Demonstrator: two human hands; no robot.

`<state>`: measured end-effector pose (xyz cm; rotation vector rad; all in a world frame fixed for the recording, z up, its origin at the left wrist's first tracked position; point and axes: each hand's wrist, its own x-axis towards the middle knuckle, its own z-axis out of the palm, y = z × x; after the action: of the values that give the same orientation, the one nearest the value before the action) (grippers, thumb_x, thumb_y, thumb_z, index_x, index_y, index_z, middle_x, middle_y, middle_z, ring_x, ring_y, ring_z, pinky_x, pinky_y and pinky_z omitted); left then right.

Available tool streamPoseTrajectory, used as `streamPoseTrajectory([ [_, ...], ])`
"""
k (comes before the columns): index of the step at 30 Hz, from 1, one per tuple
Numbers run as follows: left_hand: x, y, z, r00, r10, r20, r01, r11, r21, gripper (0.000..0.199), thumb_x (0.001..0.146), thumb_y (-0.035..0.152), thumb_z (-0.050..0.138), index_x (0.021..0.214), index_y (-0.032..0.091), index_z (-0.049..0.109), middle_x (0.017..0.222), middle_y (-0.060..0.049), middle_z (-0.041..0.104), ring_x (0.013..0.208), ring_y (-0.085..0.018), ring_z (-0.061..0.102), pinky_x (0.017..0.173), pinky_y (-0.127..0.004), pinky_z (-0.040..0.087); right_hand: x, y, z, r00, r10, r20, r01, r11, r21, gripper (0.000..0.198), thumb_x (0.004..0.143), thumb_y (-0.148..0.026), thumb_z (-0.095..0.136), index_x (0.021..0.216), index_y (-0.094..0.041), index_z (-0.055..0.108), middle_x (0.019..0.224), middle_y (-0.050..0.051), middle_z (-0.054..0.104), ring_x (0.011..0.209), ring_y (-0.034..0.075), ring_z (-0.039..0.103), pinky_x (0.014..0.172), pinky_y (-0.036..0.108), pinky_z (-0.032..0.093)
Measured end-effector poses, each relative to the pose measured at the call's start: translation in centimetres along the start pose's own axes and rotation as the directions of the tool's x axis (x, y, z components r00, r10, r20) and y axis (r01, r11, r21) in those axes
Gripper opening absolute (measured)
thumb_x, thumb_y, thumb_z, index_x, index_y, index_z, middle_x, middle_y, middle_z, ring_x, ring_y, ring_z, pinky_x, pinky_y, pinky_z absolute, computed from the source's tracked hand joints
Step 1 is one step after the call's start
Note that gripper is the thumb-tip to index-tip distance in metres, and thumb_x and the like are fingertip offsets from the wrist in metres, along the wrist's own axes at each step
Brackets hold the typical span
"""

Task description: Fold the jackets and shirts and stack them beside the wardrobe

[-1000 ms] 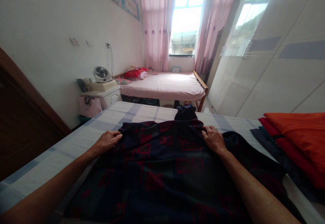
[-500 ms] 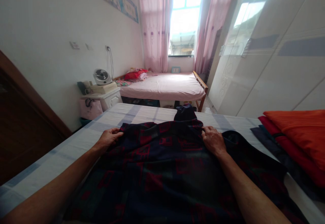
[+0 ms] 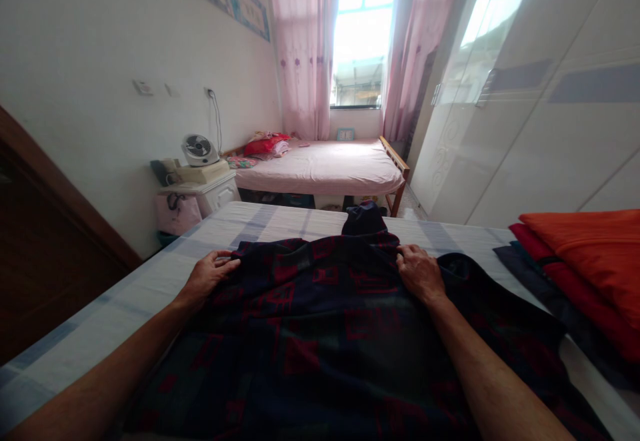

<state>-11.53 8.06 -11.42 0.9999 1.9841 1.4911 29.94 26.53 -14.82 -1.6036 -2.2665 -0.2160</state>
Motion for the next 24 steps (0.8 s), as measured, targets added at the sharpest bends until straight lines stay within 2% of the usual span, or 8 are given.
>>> streamPoseTrajectory([
  [3, 0.3, 0.8, 0.5, 0.995, 0.071, 0.073, -0.076, 0.994, 0.078, 0.063, 0.063, 0.031, 0.07, 0.122, 0.017, 0.054, 0.083, -0.003, 0.071, 0.068, -0.016, 0.066, 0.062, -0.027, 0.053, 0.0, -0.1, -0.1, 1.0, 0.004, 0.003, -0.004, 1.0, -0.005, 0.034, 0.092, -0.028, 0.036, 0.111, -0.018, 0.062, 0.117, 0.01, 0.062, 0.103, 0.025, 0.059, 0.086, 0.037, 0.043],
  [7, 1.0, 1.7, 0.7, 0.976, 0.146, 0.162, -0.181, 0.956, 0.232, 0.05, 0.062, 0.027, 0.066, 0.11, 0.018, 0.067, 0.071, 0.0, 0.07, 0.061, -0.02, 0.064, 0.059, -0.03, 0.052, -0.1, -0.3, -0.4, 1.0, -0.008, 0.018, 0.008, 1.0, 0.001, 0.035, 0.093, -0.031, 0.035, 0.11, -0.019, 0.062, 0.116, 0.009, 0.062, 0.104, 0.024, 0.058, 0.087, 0.036, 0.043],
  [11, 0.0, 3.6, -0.7, 0.949, 0.293, 0.12, -0.317, 0.879, 0.355, 0.043, 0.064, 0.023, 0.06, 0.105, 0.018, 0.069, 0.093, -0.006, 0.071, 0.096, -0.028, 0.063, 0.088, -0.039, 0.047, -0.2, -0.4, -0.6, 0.999, -0.03, 0.037, 0.03, 0.999, 0.023, 0.038, 0.094, -0.038, 0.033, 0.11, -0.02, 0.062, 0.117, 0.009, 0.061, 0.105, 0.026, 0.058, 0.085, 0.039, 0.044],
  [14, -1.9, 5.6, -2.5, 0.844, 0.51, 0.164, -0.515, 0.686, 0.514, 0.039, 0.072, 0.026, 0.055, 0.108, 0.017, 0.068, 0.106, -0.011, 0.066, 0.108, -0.03, 0.055, 0.099, -0.043, 0.038, -0.1, -0.4, -0.7, 0.998, 0.006, 0.059, -0.01, 0.997, 0.074, 0.038, 0.092, -0.04, 0.037, 0.115, -0.019, 0.059, 0.12, 0.01, 0.06, 0.108, 0.027, 0.056, 0.088, 0.04, 0.043],
  [16, -2.9, 6.6, -3.6, 0.735, 0.633, 0.243, -0.619, 0.481, 0.621, 0.035, 0.08, 0.03, 0.048, 0.105, 0.016, 0.068, 0.096, -0.012, 0.066, 0.098, -0.03, 0.057, 0.092, -0.044, 0.042, 0.4, -0.3, -0.9, 0.994, 0.061, 0.094, -0.072, 0.99, 0.122, 0.041, 0.09, -0.04, 0.04, 0.12, -0.018, 0.057, 0.124, 0.012, 0.057, 0.111, 0.027, 0.055, 0.091, 0.04, 0.042],
  [18, -3.1, 7.2, -4.5, 0.662, 0.696, 0.278, -0.652, 0.353, 0.671, 0.032, 0.084, 0.032, 0.045, 0.098, 0.017, 0.069, 0.089, -0.01, 0.063, 0.09, -0.028, 0.057, 0.084, -0.042, 0.046, 1.3, -0.3, -1.3, 0.986, 0.113, 0.126, -0.133, 0.977, 0.169, 0.046, 0.089, -0.04, 0.04, 0.126, -0.015, 0.053, 0.129, 0.014, 0.054, 0.114, 0.028, 0.053, 0.092, 0.039, 0.042],
  [21, -2.5, 7.4, -4.9, 0.618, 0.753, 0.228, -0.663, 0.343, 0.665, 0.028, 0.083, 0.038, 0.048, 0.086, 0.018, 0.068, 0.099, -0.012, 0.061, 0.094, -0.028, 0.057, 0.084, -0.042, 0.046, 3.0, -0.8, -1.9, 0.982, 0.129, 0.138, -0.156, 0.966, 0.206, 0.052, 0.089, -0.044, 0.04, 0.132, -0.015, 0.047, 0.133, 0.016, 0.051, 0.118, 0.029, 0.05, 0.093, 0.041, 0.041],
  [24, -1.7, 7.1, -4.5, 0.642, 0.747, 0.172, -0.694, 0.471, 0.545, 0.024, 0.081, 0.041, 0.052, 0.08, 0.02, 0.065, 0.112, -0.01, 0.06, 0.105, -0.028, 0.056, 0.094, -0.041, 0.042, 4.3, -1.9, -2.0, 0.984, 0.098, 0.151, -0.129, 0.968, 0.214, 0.055, 0.084, -0.048, 0.049, 0.132, -0.021, 0.048, 0.132, 0.014, 0.052, 0.116, 0.03, 0.051, 0.09, 0.044, 0.041],
])
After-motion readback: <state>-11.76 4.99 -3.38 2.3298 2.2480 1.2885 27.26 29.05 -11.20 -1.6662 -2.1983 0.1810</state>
